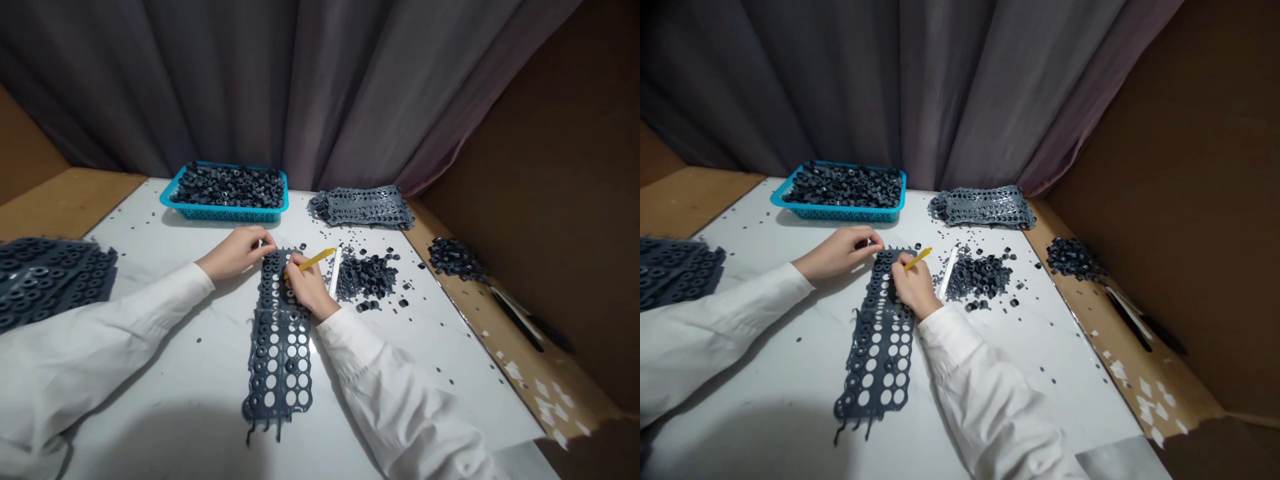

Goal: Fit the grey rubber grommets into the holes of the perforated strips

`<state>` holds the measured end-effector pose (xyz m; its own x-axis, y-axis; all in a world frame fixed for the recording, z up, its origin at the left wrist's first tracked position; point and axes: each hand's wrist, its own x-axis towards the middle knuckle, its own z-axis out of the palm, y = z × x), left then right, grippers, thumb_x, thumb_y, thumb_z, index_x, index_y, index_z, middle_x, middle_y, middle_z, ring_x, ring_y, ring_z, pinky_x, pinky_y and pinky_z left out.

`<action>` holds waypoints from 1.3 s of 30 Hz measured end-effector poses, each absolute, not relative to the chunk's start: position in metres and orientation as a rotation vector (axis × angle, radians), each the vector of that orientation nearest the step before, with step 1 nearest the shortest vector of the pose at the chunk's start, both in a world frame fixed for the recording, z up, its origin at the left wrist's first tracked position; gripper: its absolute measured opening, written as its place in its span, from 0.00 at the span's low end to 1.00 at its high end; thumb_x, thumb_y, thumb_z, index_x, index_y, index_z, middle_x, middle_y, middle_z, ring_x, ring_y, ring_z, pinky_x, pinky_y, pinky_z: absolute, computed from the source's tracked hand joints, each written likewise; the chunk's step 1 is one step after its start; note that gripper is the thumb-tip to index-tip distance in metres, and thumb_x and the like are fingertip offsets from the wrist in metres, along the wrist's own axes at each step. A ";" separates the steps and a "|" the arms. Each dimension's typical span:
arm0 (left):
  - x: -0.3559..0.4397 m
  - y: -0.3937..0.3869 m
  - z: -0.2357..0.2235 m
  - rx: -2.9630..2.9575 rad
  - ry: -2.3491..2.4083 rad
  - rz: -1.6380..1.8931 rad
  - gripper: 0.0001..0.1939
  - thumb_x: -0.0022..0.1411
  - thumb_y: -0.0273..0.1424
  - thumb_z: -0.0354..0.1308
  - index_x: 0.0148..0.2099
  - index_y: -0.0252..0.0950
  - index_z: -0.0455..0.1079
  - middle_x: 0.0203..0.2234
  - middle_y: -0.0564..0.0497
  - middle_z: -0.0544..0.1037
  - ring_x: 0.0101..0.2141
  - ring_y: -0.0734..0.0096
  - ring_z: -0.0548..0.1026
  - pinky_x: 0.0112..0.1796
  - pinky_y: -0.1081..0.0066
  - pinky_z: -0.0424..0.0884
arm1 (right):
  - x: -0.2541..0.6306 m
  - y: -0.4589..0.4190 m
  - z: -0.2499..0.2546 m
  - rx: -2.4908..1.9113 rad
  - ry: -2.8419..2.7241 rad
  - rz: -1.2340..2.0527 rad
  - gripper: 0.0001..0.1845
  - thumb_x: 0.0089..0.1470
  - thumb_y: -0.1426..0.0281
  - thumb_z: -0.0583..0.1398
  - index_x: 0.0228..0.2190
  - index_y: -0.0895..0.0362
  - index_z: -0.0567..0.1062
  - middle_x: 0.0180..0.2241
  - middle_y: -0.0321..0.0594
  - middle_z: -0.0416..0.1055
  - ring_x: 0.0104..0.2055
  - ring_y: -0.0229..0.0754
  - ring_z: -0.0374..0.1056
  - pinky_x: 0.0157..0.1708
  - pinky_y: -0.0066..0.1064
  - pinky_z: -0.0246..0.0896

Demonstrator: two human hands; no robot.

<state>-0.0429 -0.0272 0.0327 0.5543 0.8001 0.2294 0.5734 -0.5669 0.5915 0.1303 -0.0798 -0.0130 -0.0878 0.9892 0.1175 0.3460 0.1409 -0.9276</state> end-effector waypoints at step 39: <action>-0.034 -0.007 0.019 2.611 0.854 0.260 0.09 0.58 0.31 0.53 0.38 0.34 0.73 0.31 0.47 0.75 0.33 0.66 0.72 0.37 0.71 0.64 | 0.132 -0.061 -0.011 -1.375 -1.479 1.032 0.07 0.48 0.71 0.50 0.20 0.55 0.63 0.17 0.29 0.64 0.22 0.34 0.59 0.24 0.25 0.52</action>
